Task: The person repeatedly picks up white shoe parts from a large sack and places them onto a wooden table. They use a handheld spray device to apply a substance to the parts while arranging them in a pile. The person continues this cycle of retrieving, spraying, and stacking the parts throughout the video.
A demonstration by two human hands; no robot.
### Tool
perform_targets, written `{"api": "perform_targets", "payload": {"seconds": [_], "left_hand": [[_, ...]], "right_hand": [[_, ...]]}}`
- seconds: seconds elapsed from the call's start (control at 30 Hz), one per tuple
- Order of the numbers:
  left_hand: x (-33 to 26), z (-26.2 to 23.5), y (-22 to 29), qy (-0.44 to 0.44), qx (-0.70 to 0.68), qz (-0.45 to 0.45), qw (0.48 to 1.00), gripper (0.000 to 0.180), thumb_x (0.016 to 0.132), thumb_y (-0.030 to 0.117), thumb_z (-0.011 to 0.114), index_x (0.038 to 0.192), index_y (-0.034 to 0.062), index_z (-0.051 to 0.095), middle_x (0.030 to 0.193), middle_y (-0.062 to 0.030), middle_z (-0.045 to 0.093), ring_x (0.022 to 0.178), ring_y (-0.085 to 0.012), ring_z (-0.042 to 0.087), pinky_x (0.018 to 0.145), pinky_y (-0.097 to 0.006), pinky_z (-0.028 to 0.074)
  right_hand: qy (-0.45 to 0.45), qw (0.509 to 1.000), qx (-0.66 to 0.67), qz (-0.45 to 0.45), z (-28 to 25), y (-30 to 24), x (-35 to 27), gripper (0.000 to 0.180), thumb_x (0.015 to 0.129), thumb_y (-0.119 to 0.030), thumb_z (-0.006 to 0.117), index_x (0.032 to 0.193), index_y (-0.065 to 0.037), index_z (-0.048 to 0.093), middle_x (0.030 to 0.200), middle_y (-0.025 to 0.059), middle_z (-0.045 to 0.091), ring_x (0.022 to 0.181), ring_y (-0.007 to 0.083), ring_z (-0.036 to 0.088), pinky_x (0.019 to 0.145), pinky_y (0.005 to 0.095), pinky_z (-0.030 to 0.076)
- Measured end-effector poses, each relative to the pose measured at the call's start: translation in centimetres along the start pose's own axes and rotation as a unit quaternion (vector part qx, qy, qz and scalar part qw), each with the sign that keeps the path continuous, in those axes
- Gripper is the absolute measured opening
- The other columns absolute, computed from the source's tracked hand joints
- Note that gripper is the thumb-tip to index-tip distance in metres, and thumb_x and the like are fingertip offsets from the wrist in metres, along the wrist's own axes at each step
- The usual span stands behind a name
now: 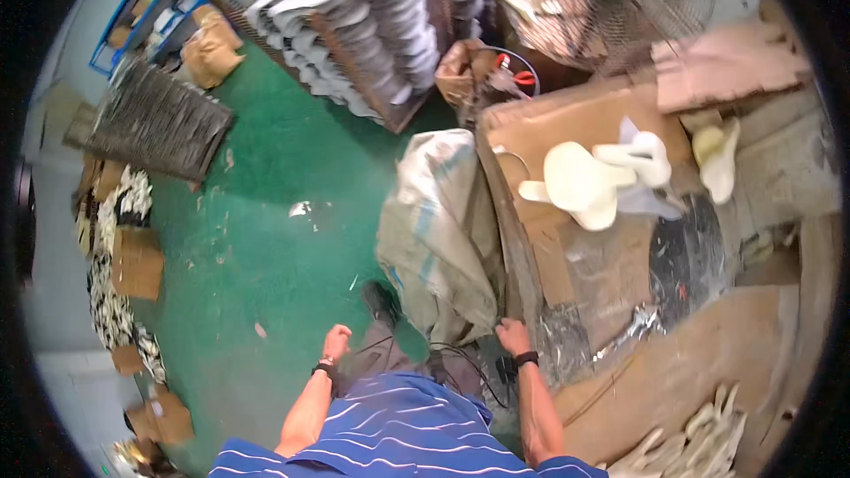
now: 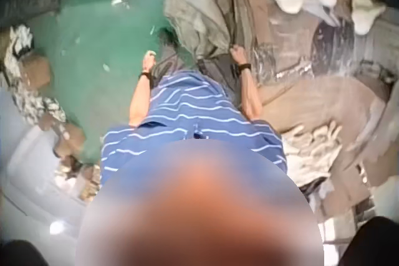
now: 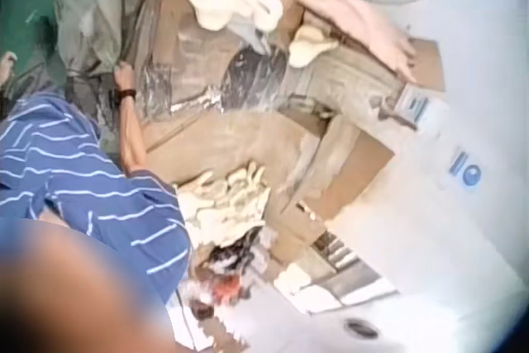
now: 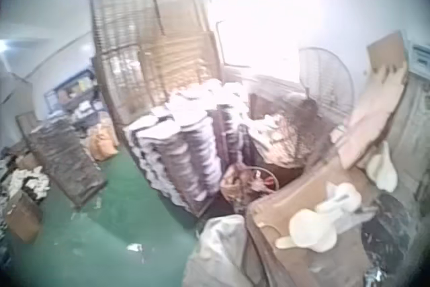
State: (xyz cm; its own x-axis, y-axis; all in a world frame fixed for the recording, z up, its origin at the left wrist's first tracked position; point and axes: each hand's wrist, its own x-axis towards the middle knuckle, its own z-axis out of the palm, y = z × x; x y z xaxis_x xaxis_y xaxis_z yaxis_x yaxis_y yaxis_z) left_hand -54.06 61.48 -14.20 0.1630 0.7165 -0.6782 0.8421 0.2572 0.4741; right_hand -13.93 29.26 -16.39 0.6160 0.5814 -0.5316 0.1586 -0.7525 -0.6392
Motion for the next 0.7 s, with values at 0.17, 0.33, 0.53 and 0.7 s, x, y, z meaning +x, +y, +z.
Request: {"api": "perform_targets", "payload": {"seconds": [0.17, 0.33, 0.53, 0.7], "left_hand": [[6.5, -1.5, 4.9, -0.108, 0.069, 0.104, 0.986, 0.022, 0.088, 0.019, 0.058, 0.105, 0.0084, 0.069, 0.094, -0.0106, 0.071, 0.088, -0.0209, 0.068, 0.071, -0.034, 0.055], [11.5, 2.4, 12.5, -0.274, 0.005, -0.026, 0.961, 0.030, 0.089, 0.019, 0.063, 0.118, 0.0088, 0.066, 0.099, -0.0041, 0.066, 0.091, -0.0188, 0.064, 0.077, -0.039, 0.059], [19.5, 10.0, 11.5, -0.286, -0.230, -0.203, 0.908, 0.076, 0.093, 0.021, 0.063, 0.156, -0.0001, 0.026, 0.149, -0.0225, 0.045, 0.133, -0.0355, 0.050, 0.097, -0.052, 0.055], [22.5, 13.0, 13.4, -0.352, -0.138, -0.187, 0.907, 0.065, 0.089, 0.009, 0.058, 0.149, -0.0026, 0.038, 0.148, -0.0213, 0.046, 0.134, -0.0360, 0.048, 0.100, -0.053, 0.053]], "right_hand": [[0.031, 0.990, 0.106, 0.090, 4.1, -0.1, -1.4, 0.046, 0.085, -0.030, 0.064, 0.118, 0.002, 0.070, 0.111, 0.0266, 0.071, 0.108, 0.0428, 0.067, 0.092, 0.0473, 0.053], [0.068, 0.968, 0.167, 0.173, 7.5, -4.2, -3.2, 0.048, 0.085, -0.029, 0.066, 0.120, 0.002, 0.069, 0.110, 0.0276, 0.071, 0.107, 0.0425, 0.068, 0.091, 0.0448, 0.053], [-0.090, 0.769, 0.545, 0.320, 15.0, -11.5, 0.5, 0.070, 0.095, -0.053, 0.068, 0.135, 0.003, 0.056, 0.124, 0.0162, 0.068, 0.107, 0.0218, 0.068, 0.084, 0.0373, 0.058], [0.033, 0.514, 0.786, 0.342, 22.7, -10.8, 11.5, 0.063, 0.101, -0.041, 0.062, 0.145, -0.001, 0.043, 0.136, 0.0206, 0.058, 0.120, 0.0340, 0.059, 0.097, 0.0481, 0.055]]}}
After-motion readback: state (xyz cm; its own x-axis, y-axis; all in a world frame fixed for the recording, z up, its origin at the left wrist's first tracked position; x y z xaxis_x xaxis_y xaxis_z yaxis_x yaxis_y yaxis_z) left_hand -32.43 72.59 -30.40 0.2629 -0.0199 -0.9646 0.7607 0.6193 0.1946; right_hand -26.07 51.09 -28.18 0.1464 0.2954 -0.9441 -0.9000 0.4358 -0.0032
